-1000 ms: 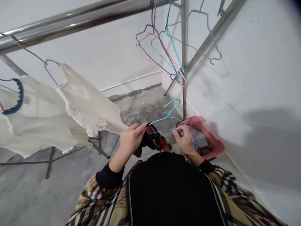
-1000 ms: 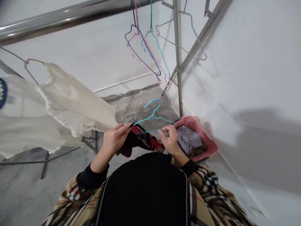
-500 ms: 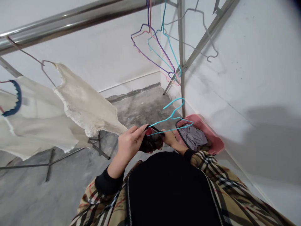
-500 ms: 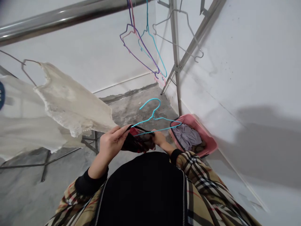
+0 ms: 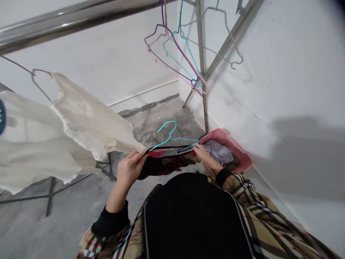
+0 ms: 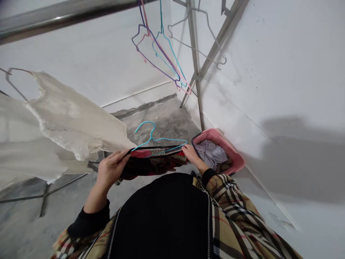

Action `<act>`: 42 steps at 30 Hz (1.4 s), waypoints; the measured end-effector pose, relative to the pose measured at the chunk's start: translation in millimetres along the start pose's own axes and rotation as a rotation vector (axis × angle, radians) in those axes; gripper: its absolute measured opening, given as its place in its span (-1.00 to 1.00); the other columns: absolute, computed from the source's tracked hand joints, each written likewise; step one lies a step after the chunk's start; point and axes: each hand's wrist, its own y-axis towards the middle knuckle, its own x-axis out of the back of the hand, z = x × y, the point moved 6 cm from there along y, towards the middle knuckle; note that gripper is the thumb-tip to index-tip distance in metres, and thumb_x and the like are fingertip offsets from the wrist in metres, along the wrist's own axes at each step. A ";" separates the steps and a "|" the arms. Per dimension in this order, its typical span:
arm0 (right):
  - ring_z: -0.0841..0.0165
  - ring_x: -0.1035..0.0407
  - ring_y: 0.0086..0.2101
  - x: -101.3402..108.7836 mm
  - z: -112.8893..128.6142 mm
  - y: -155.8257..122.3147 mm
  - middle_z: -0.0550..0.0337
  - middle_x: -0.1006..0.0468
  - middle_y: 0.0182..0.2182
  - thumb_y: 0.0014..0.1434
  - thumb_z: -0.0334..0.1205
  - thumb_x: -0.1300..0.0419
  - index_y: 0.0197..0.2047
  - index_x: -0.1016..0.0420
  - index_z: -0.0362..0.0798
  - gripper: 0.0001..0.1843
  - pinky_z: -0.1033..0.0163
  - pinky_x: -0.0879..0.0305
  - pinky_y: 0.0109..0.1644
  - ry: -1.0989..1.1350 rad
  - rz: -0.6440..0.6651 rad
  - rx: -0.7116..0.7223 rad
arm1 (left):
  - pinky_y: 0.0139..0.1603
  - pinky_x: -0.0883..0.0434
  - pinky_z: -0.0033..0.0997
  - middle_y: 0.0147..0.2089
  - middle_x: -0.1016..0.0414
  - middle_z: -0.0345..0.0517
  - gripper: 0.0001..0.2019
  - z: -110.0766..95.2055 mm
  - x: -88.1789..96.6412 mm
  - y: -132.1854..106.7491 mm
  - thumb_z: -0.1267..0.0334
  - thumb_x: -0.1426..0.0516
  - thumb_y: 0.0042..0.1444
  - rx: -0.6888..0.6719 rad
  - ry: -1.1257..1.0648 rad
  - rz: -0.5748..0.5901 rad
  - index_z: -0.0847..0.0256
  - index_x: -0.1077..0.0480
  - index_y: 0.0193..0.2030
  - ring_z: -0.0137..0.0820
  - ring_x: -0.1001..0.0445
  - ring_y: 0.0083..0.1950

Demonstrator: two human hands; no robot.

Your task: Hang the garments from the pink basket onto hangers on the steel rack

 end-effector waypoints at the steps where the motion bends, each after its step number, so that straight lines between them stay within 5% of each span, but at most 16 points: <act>1: 0.29 -0.38 -0.31 2.3 0.8 0.9 0.17 -0.56 -0.41 0.03 -0.20 0.01 -0.42 -0.45 -0.06 -0.77 0.22 -0.32 -0.15 -0.002 -0.010 0.001 | -0.33 -0.33 -0.57 -0.30 -0.57 -0.15 -0.71 2.1 0.8 -0.3 0.11 -0.09 0.24 0.000 -0.001 0.005 0.09 -0.54 -0.01 -0.46 -0.53 -0.34; 8: 0.26 -0.40 -0.27 29.2 13.8 6.0 0.12 -0.56 -0.35 0.01 -0.24 -0.01 -0.38 -0.46 -0.05 -0.79 0.16 -0.32 -0.08 -0.066 -0.079 0.012 | -0.45 -0.25 -0.58 -0.29 -0.58 -0.18 -0.73 8.3 -4.0 -7.6 0.12 -0.09 0.25 -0.017 0.137 0.058 -0.01 -0.53 0.01 -0.47 -0.54 -0.34; 13: 0.23 -0.42 -0.27 36.3 28.3 -1.3 0.12 -0.59 -0.36 0.05 -0.29 -0.07 -0.36 -0.49 -0.02 -0.83 0.15 -0.35 -0.10 -0.091 -0.019 0.031 | -0.47 -0.22 -0.57 -0.32 -0.57 -0.17 -0.74 18.9 -17.6 -15.2 0.14 -0.11 0.23 0.027 0.197 -0.015 0.00 -0.54 0.00 -0.48 -0.51 -0.36; 17: 0.22 -0.43 -0.15 44.9 44.4 -9.1 0.05 -0.56 -0.09 0.05 -0.25 -0.16 -0.01 -0.46 -0.03 -0.60 0.13 -0.37 -0.01 -0.142 0.058 0.103 | -0.33 -0.33 -0.58 -0.37 -0.53 -0.15 -0.73 36.4 -31.2 -20.3 0.13 -0.10 0.24 0.109 -0.062 -0.094 0.14 -0.56 -0.06 -0.49 -0.48 -0.36; 21: 0.20 -0.36 0.03 63.4 75.6 -12.6 -0.03 -0.39 0.13 0.11 -0.25 -0.13 0.24 -0.26 -0.03 -0.41 0.01 -0.27 0.17 -0.298 -0.036 0.291 | -0.30 -0.37 -0.50 -0.40 -0.51 -0.14 -0.70 49.6 -41.2 -20.9 0.10 -0.09 0.22 0.149 -0.251 -0.080 0.19 -0.55 -0.09 -0.45 -0.44 -0.40; 25: 0.17 -0.23 0.16 69.7 114.7 -13.3 -0.03 -0.35 0.17 0.20 -0.18 -0.15 0.24 -0.30 -0.01 -0.47 -0.01 -0.15 0.27 -0.424 -0.106 0.524 | -0.30 -0.38 -0.47 -0.41 -0.51 -0.13 -0.70 51.4 -40.7 -14.6 0.09 -0.09 0.20 0.144 -0.292 -0.036 0.19 -0.56 -0.10 -0.43 -0.44 -0.38; 28: 0.17 -0.33 0.06 62.9 133.9 -10.6 0.01 -0.49 0.04 0.26 -0.10 -0.11 0.15 -0.41 0.02 -0.59 -0.03 -0.19 0.20 -0.516 -0.008 0.624 | -0.29 -0.39 -0.46 -0.39 -0.54 -0.11 -0.70 49.2 -38.5 -7.4 0.09 -0.09 0.18 0.138 -0.307 -0.008 0.19 -0.57 -0.14 -0.40 -0.48 -0.34; 32: 0.19 -0.46 -0.18 57.1 146.0 -10.2 0.03 -0.62 -0.24 0.35 -0.04 0.06 -0.07 -0.55 -0.02 -0.60 0.00 -0.32 -0.02 -0.532 0.144 0.667 | -0.27 -0.41 -0.44 -0.39 -0.55 -0.09 -0.69 49.3 -35.8 0.1 0.08 -0.11 0.16 0.153 -0.371 -0.037 0.21 -0.57 -0.15 -0.38 -0.49 -0.35; 42: 0.27 -0.49 -0.14 65.0 179.6 -34.9 0.07 -0.61 -0.15 0.35 -0.04 0.05 -0.01 -0.52 -0.01 -0.61 0.16 -0.41 -0.02 -0.354 0.214 0.634 | -0.21 -0.44 -0.41 -0.33 -0.58 -0.08 -0.69 51.3 -41.5 2.4 0.09 -0.13 0.12 0.250 -0.495 -0.046 0.23 -0.58 -0.16 -0.36 -0.50 -0.29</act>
